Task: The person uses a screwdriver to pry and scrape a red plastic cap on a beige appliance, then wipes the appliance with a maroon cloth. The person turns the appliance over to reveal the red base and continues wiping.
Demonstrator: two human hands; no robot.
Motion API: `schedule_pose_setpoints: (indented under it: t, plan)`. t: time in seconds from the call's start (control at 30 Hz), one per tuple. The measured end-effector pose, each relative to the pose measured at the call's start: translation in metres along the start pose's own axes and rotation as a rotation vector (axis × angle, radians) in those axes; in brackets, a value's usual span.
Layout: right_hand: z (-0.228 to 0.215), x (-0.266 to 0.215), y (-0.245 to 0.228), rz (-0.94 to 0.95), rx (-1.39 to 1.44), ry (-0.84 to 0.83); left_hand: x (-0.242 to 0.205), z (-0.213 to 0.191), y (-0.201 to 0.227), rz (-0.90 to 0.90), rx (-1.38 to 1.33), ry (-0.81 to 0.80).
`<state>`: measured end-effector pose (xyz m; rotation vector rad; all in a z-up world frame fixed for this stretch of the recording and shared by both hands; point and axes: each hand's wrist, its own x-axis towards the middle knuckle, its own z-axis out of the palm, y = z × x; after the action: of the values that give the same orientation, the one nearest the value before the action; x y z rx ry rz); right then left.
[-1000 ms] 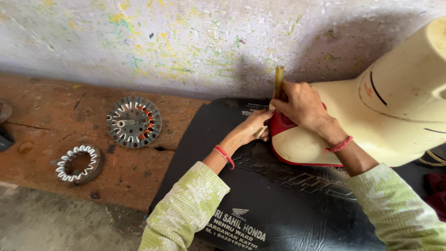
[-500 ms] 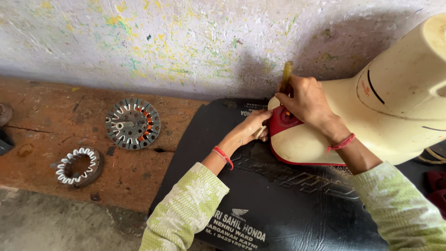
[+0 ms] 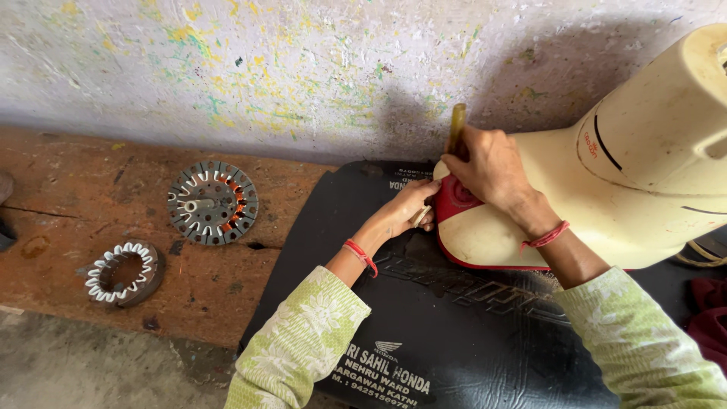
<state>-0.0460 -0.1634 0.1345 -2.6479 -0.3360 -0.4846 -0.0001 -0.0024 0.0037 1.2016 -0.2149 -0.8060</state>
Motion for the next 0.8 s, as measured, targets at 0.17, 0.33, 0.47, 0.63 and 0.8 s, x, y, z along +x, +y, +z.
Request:
schedule_pose_setpoints:
  t: [0.17, 0.33, 0.47, 0.63, 0.8]
  plan:
    - [0.002, 0.000, 0.002, -0.041, -0.049, -0.061, 0.000, 0.001, 0.001, 0.000, 0.007, 0.011]
    - [0.003, 0.001, 0.000, 0.015, -0.090, -0.075, -0.003, 0.001, 0.001, 0.004, 0.017, 0.008]
    - [0.000, -0.003, -0.003, 0.001, -0.089, -0.023, -0.004, 0.002, 0.004, 0.007, 0.014, 0.004]
    - [-0.001, -0.004, -0.007, 0.007, -0.098, -0.024, -0.005, 0.003, 0.007, -0.005, 0.034, 0.015]
    - [-0.001, -0.005, -0.011, -0.020, -0.175, -0.099, -0.005, 0.003, 0.004, -0.001, 0.008, 0.012]
